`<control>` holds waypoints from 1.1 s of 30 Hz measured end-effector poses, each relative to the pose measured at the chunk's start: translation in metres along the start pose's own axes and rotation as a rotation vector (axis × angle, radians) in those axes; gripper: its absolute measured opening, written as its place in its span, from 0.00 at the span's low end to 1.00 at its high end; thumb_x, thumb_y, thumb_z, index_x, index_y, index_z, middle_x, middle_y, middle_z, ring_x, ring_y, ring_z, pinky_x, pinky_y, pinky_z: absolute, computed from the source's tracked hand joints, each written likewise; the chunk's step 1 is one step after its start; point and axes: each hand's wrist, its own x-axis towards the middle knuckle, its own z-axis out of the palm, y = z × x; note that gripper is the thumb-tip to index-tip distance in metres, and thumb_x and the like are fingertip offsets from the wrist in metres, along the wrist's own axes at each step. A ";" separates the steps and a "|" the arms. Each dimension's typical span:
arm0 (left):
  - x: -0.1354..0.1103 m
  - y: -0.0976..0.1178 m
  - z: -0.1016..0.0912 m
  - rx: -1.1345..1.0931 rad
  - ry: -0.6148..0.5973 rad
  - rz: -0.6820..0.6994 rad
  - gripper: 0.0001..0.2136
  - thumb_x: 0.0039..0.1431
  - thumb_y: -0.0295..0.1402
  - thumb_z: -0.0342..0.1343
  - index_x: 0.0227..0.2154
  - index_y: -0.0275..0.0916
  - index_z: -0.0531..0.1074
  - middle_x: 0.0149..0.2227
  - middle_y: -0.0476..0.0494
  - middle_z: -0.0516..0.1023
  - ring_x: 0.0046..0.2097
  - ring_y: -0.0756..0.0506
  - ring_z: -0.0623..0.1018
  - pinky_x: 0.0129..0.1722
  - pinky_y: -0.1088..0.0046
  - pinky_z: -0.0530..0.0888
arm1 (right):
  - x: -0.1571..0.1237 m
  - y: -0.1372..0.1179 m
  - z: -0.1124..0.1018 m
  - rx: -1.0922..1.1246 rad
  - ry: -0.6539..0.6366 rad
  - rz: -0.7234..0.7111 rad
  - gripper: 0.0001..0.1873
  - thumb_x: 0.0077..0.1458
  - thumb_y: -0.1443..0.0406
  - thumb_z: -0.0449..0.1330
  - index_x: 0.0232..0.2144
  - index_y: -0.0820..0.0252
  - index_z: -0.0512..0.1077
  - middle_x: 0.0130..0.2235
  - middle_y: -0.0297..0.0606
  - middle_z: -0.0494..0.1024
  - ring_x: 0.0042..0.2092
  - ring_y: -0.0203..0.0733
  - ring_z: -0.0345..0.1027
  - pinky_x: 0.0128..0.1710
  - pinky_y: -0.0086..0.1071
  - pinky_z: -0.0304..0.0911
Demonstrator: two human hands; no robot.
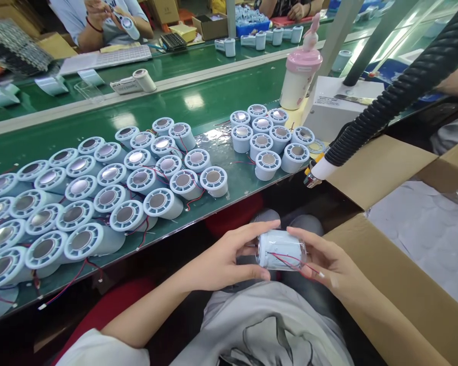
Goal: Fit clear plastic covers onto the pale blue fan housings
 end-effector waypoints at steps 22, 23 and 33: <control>0.011 -0.011 -0.002 0.030 -0.120 0.122 0.36 0.50 0.25 0.67 0.61 0.53 0.63 0.64 0.42 0.64 0.62 0.37 0.67 0.55 0.63 0.74 | -0.013 -0.002 0.004 0.008 0.112 0.060 0.26 0.50 0.73 0.63 0.51 0.48 0.74 0.30 0.29 0.79 0.29 0.34 0.71 0.34 0.28 0.69; 0.011 -0.012 -0.002 0.042 -0.121 0.137 0.37 0.49 0.26 0.67 0.61 0.55 0.62 0.66 0.43 0.62 0.64 0.36 0.65 0.56 0.62 0.73 | -0.014 -0.002 0.004 0.004 0.100 0.043 0.27 0.50 0.75 0.62 0.50 0.46 0.75 0.32 0.28 0.79 0.28 0.33 0.71 0.35 0.28 0.69; 0.001 -0.015 -0.002 -0.243 -0.100 -0.156 0.29 0.59 0.36 0.61 0.62 0.50 0.60 0.57 0.42 0.73 0.57 0.39 0.74 0.55 0.61 0.72 | -0.001 0.009 0.011 -0.032 0.018 0.085 0.27 0.53 0.59 0.66 0.56 0.53 0.71 0.45 0.38 0.81 0.44 0.46 0.76 0.45 0.36 0.71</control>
